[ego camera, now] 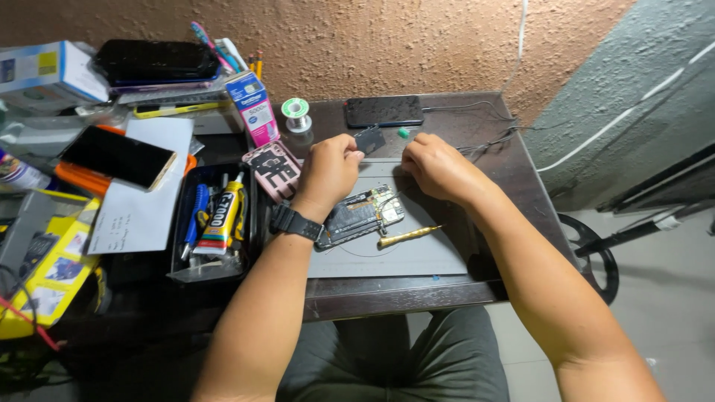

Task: The person handles a smartphone and a disassembled phone chassis on a workbench. They use a soldering iron to work on the internal components of the phone chassis, then handle a multimeter and its probes.

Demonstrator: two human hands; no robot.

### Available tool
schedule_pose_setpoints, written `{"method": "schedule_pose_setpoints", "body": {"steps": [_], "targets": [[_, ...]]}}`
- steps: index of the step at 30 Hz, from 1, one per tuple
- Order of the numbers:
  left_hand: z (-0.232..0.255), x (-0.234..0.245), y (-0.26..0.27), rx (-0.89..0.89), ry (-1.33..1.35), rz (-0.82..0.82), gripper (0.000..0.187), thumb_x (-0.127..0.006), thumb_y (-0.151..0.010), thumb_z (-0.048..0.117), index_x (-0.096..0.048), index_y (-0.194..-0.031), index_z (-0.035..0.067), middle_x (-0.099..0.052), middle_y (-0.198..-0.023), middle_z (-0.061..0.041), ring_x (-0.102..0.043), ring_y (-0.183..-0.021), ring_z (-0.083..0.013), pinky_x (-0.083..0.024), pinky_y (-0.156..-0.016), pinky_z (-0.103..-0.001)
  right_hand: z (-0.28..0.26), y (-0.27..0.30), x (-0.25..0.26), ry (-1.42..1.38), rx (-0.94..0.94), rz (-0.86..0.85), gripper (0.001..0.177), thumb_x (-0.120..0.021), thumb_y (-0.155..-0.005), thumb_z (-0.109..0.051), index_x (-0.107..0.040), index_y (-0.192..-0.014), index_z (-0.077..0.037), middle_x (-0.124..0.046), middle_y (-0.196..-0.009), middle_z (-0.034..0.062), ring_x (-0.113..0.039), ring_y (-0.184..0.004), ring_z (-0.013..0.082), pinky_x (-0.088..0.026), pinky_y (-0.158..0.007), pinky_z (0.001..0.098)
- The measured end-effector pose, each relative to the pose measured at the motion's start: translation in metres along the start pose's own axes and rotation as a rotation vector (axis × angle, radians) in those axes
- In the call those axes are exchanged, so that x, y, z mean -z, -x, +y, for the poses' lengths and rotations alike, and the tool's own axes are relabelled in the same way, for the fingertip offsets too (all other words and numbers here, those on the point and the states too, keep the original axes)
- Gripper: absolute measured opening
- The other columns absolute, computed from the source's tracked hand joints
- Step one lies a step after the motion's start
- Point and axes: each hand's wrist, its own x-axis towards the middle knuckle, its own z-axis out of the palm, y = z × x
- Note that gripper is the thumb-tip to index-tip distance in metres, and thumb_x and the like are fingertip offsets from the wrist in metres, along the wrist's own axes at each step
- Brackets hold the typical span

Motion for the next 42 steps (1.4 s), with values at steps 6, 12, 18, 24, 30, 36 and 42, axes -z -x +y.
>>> {"method": "schedule_pose_setpoints", "body": {"steps": [6, 12, 18, 24, 30, 36, 42], "targets": [[-0.002, -0.004, -0.002, -0.020, -0.036, -0.011, 0.022, -0.077, -0.108, 0.030, -0.085, -0.126, 0.018, -0.090, -0.116, -0.008, -0.082, -0.122, -0.0397, -0.063, -0.105, -0.059, 0.021, 0.017, 0.023, -0.034, -0.135, -0.058, 0.011, -0.079, -0.107, -0.014, -0.076, -0.113, -0.005, -0.069, -0.104, 0.0133, -0.076, -0.107, 0.0383, -0.063, -0.090, 0.0455], [-0.002, -0.004, 0.002, -0.023, -0.015, -0.004, 0.021, -0.077, -0.108, 0.028, -0.085, -0.124, 0.016, -0.090, -0.115, -0.009, -0.082, -0.121, -0.0414, -0.064, -0.103, -0.059, 0.006, 0.015, 0.032, -0.001, -0.165, -0.107, 0.012, -0.079, -0.107, -0.016, -0.079, -0.115, -0.006, -0.071, -0.103, 0.0118, -0.077, -0.106, 0.0346, -0.063, -0.089, 0.0436], [0.001, 0.001, 0.002, -0.001, -0.001, 0.004, 0.021, -0.078, -0.108, 0.029, -0.085, -0.124, 0.017, -0.090, -0.115, -0.008, -0.082, -0.121, -0.0396, -0.065, -0.102, -0.056, -0.001, 0.013, 0.029, -0.058, -0.077, 0.009, 0.011, -0.082, -0.106, -0.016, -0.078, -0.112, -0.008, -0.067, -0.100, 0.0110, -0.075, -0.103, 0.0375, -0.062, -0.086, 0.0443], [0.003, 0.006, 0.004, 0.007, 0.020, 0.036, 0.021, -0.077, -0.107, 0.029, -0.085, -0.122, 0.018, -0.090, -0.116, -0.008, -0.083, -0.120, -0.0400, -0.066, -0.102, -0.056, -0.036, -0.001, 0.007, -0.112, 0.098, 0.032, 0.014, -0.085, -0.101, -0.021, -0.076, -0.108, -0.014, -0.066, -0.102, 0.0112, -0.073, -0.105, 0.0397, -0.063, -0.082, 0.0482], [-0.007, 0.004, -0.005, -0.023, 0.043, 0.090, 0.020, -0.077, -0.106, 0.028, -0.086, -0.120, 0.017, -0.090, -0.107, -0.008, -0.086, -0.112, -0.0381, -0.069, -0.094, -0.052, -0.031, -0.013, -0.008, -0.074, 0.161, 0.046, 0.011, -0.087, -0.102, -0.032, -0.079, -0.104, -0.025, -0.065, -0.104, 0.0033, -0.071, -0.106, 0.0335, -0.064, -0.082, 0.0461], [-0.012, 0.023, -0.011, -0.036, 0.062, 0.207, 0.019, -0.075, -0.108, 0.023, -0.086, -0.119, 0.012, -0.089, -0.097, -0.008, -0.087, -0.100, -0.0347, -0.070, -0.089, -0.048, -0.047, -0.012, 0.023, 0.080, 0.211, -0.023, 0.007, -0.085, -0.103, -0.038, -0.081, -0.102, -0.032, -0.067, -0.106, -0.0018, -0.069, -0.107, 0.0268, -0.065, -0.081, 0.0420], [-0.013, 0.026, -0.009, -0.051, 0.111, 0.240, 0.018, -0.077, -0.106, 0.020, -0.086, -0.116, 0.008, -0.086, -0.084, -0.004, -0.086, -0.091, -0.0308, -0.068, -0.082, -0.046, -0.048, -0.017, 0.022, 0.236, 0.225, -0.110, 0.016, -0.072, -0.113, -0.042, -0.073, -0.101, -0.032, -0.059, -0.110, -0.0034, -0.062, -0.112, 0.0252, -0.066, -0.073, 0.0402]]}}
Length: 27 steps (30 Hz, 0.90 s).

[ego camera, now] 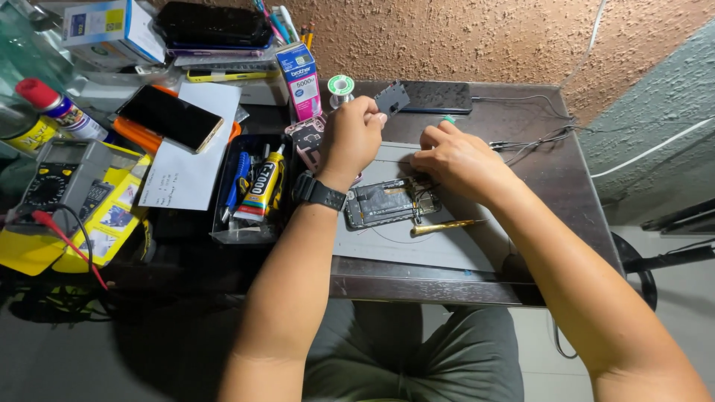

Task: The person handles a smartphone and a disassembled phone chassis on a workbench. They use a soldering iron to work on the internal components of the phone chassis, then handle a multimeter and its probes.

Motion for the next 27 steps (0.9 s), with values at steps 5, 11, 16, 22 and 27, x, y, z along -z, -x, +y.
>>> {"method": "schedule_pose_setpoints", "body": {"steps": [5, 11, 16, 22, 27], "targets": [[0.004, -0.003, 0.005, -0.006, 0.010, -0.006, 0.016, -0.077, -0.107, 0.017, -0.086, -0.115, 0.006, -0.084, -0.081, -0.005, -0.085, -0.088, -0.0307, -0.067, -0.080, -0.045, 0.004, -0.006, -0.017, -0.028, -0.020, -0.032, 0.014, -0.068, -0.114, -0.039, -0.073, -0.104, -0.030, -0.058, -0.112, -0.0008, -0.060, -0.114, 0.0269, -0.066, -0.072, 0.0411], [-0.003, -0.011, 0.003, -0.016, -0.044, -0.050, 0.017, -0.077, -0.108, 0.018, -0.086, -0.117, 0.008, -0.086, -0.084, -0.003, -0.086, -0.090, -0.0286, -0.067, -0.083, -0.043, 0.009, -0.007, -0.027, -0.040, 0.011, 0.000, 0.019, -0.066, -0.115, -0.038, -0.071, -0.100, -0.029, -0.056, -0.108, 0.0001, -0.059, -0.111, 0.0286, -0.064, -0.072, 0.0420], [0.003, -0.010, 0.006, -0.026, -0.052, -0.045, 0.017, -0.078, -0.107, 0.016, -0.087, -0.117, 0.005, -0.087, -0.087, -0.008, -0.086, -0.093, -0.0326, -0.067, -0.083, -0.046, 0.012, -0.023, -0.026, 0.032, 0.087, -0.026, 0.024, -0.067, -0.113, -0.040, -0.072, -0.093, -0.028, -0.062, -0.108, -0.0014, -0.060, -0.111, 0.0277, -0.065, -0.074, 0.0393], [-0.003, -0.010, 0.003, 0.008, -0.063, -0.051, 0.018, -0.080, -0.106, 0.021, -0.085, -0.118, 0.008, -0.089, -0.093, -0.007, -0.086, -0.101, -0.0345, -0.067, -0.088, -0.048, 0.003, -0.052, -0.036, 0.222, 0.148, -0.127, 0.021, -0.068, -0.101, -0.020, -0.078, -0.083, -0.023, -0.069, -0.101, -0.0043, -0.069, -0.101, 0.0217, -0.063, -0.069, 0.0363], [0.000, -0.009, 0.005, 0.036, -0.049, -0.067, 0.016, -0.078, -0.107, 0.020, -0.086, -0.116, 0.010, -0.089, -0.093, -0.007, -0.086, -0.101, -0.0333, -0.067, -0.088, -0.047, -0.008, -0.046, 0.015, 0.040, 0.114, -0.233, 0.014, -0.075, -0.097, -0.021, -0.086, -0.090, -0.019, -0.074, -0.105, -0.0018, -0.076, -0.103, 0.0244, -0.070, -0.076, 0.0383]]}}
